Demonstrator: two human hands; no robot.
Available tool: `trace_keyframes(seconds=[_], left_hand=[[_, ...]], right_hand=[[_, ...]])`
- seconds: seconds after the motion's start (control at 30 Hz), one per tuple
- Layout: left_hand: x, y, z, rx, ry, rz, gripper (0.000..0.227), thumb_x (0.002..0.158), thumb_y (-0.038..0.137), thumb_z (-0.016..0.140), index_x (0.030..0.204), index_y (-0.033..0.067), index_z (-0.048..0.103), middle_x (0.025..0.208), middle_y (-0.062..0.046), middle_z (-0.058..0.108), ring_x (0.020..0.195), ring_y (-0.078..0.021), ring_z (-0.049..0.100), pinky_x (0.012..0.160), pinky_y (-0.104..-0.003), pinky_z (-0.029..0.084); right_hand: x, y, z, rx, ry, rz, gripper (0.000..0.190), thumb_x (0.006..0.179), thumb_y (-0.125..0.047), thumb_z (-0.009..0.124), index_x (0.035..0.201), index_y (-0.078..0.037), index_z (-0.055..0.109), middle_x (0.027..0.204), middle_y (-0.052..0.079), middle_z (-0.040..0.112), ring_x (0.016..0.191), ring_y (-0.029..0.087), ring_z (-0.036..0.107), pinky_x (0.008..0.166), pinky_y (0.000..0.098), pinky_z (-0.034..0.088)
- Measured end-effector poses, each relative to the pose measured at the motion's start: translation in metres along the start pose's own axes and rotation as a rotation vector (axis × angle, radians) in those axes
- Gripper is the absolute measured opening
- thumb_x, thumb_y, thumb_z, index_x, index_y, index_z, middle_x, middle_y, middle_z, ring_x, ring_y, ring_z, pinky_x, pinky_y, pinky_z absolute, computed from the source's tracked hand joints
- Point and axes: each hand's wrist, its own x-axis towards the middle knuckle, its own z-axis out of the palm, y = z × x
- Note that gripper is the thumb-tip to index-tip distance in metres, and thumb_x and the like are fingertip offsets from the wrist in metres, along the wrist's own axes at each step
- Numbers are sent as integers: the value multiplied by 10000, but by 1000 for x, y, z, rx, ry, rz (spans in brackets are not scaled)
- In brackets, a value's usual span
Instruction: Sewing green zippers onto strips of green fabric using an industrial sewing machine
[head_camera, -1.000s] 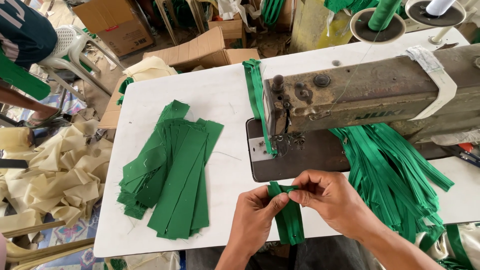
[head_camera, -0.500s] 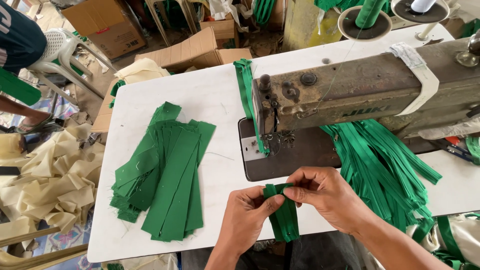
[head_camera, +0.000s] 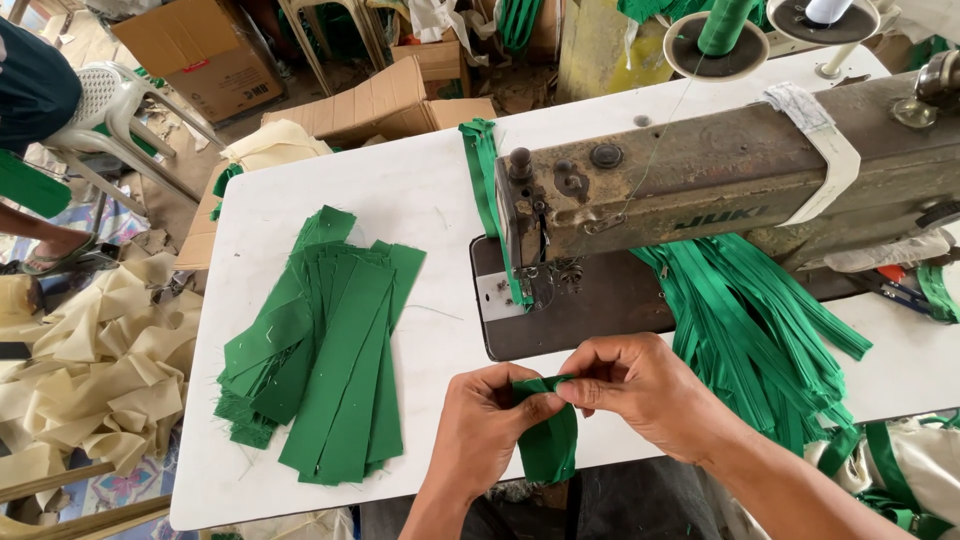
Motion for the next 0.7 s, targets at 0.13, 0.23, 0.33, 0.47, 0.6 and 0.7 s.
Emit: trace_keyframes(seconds=[0.13, 0.23, 0.33, 0.47, 0.6, 0.7], left_hand=[[-3, 4, 3, -9, -32, -4, 105, 808, 83, 899, 823, 25, 813, 605, -8, 617, 563, -97, 415, 525, -263, 324], [2, -7, 4, -158, -78, 49, 106, 784, 20, 899, 844, 10, 812, 657, -49, 719, 586, -88, 525, 537, -259, 415], [4, -12, 5, -402, -187, 99, 149, 764, 0, 860, 870, -55, 770, 787, -185, 784, 756, -280, 767, 692, -339, 634], [6, -20, 2, -423, -145, 72, 204, 798, 38, 849, 969, -21, 755, 851, -112, 769, 811, -181, 705, 770, -314, 612], [6, -20, -4, -380, -118, 24, 130, 848, -18, 817, 955, 20, 754, 778, -80, 709, 746, -144, 632, 730, -280, 535], [11, -26, -6, -382, -130, 31, 124, 858, -60, 788, 917, 31, 730, 756, -82, 699, 709, -144, 627, 683, -276, 497]], right_hand=[[-3, -2, -2, -34, -3, -5, 146, 843, -132, 832, 905, -7, 875, 767, 106, 862, 742, 173, 683, 729, 344, 570], [-7, -2, -2, -86, 31, -31, 174, 846, -170, 822, 927, -26, 878, 746, 85, 856, 706, 161, 690, 685, 334, 579], [-14, -5, -1, -171, 53, -113, 163, 892, -206, 793, 872, -65, 871, 668, 34, 720, 614, 135, 515, 589, 349, 429], [-13, 3, 1, -227, 93, -206, 107, 922, -188, 799, 897, -95, 847, 624, -5, 567, 565, 118, 386, 532, 332, 327], [-10, 8, 2, -283, 26, -567, 82, 935, -152, 725, 966, -106, 786, 886, 8, 745, 653, 137, 582, 559, 324, 457], [-4, 11, 1, -332, 10, -675, 85, 931, -149, 724, 989, -128, 784, 909, 6, 756, 668, 134, 641, 559, 312, 496]])
